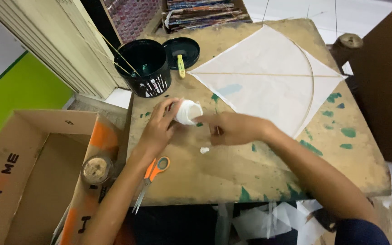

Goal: Assembling a kite by gluing and folding paper over a wooden frame

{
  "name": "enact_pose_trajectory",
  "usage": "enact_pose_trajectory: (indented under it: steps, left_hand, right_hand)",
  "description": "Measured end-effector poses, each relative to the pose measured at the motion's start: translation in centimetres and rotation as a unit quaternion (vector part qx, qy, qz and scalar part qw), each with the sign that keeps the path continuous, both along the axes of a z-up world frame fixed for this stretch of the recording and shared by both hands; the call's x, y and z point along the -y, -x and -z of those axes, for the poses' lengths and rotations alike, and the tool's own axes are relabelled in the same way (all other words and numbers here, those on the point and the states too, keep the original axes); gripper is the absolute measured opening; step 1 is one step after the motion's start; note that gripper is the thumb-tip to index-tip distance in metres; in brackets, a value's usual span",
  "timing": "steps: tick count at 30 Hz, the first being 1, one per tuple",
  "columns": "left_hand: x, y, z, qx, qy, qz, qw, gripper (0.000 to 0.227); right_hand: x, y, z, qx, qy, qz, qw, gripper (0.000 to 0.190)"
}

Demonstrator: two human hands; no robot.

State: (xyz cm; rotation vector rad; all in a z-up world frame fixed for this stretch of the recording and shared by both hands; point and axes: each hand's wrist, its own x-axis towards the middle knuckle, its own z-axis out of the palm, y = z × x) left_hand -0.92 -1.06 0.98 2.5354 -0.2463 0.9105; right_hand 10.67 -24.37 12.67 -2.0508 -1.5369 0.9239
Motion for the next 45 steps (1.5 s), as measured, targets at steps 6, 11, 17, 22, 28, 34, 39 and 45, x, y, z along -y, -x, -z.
enact_pose_trajectory:
  steps: [6,11,17,22,28,34,39,45]
  left_hand:
    - [1.3,0.6,-4.5,-0.189,0.243,-0.032,0.951,0.105]
    - [1.0,1.0,-3.7,-0.150,0.191,-0.056,0.968,0.115]
    - [4.7,-0.9,-4.8,0.163,0.056,0.029,0.985,0.068]
    - [12.8,-4.0,-1.9,0.152,-0.100,0.148,0.972,0.007]
    - [16.3,-8.2,1.7,-0.031,-0.106,0.201,0.973,0.038]
    - [17.2,-6.0,-0.7,-0.110,-0.108,0.158,0.975,0.053]
    - [16.8,-6.6,0.2,-0.073,-0.161,0.120,0.977,0.055]
    - [17.1,-6.1,-0.7,-0.090,-0.168,0.106,0.976,0.059]
  right_hand:
    - [2.4,0.6,-2.5,-0.026,-0.057,0.047,0.997,0.075]
    - [7.4,0.8,-1.1,0.028,-0.136,0.146,0.980,0.060]
    - [13.0,1.4,-0.1,0.085,-0.174,0.227,0.955,0.048]
    - [16.7,1.3,2.4,0.161,-0.183,0.237,0.940,0.041]
    - [19.4,3.4,6.2,0.426,-0.150,0.161,0.877,0.052]
    - [19.5,4.8,7.4,0.521,-0.046,0.154,0.838,0.055]
    - [18.7,5.6,7.8,0.560,-0.031,0.171,0.810,0.061]
    - [18.8,6.2,7.2,0.566,-0.020,0.179,0.804,0.067]
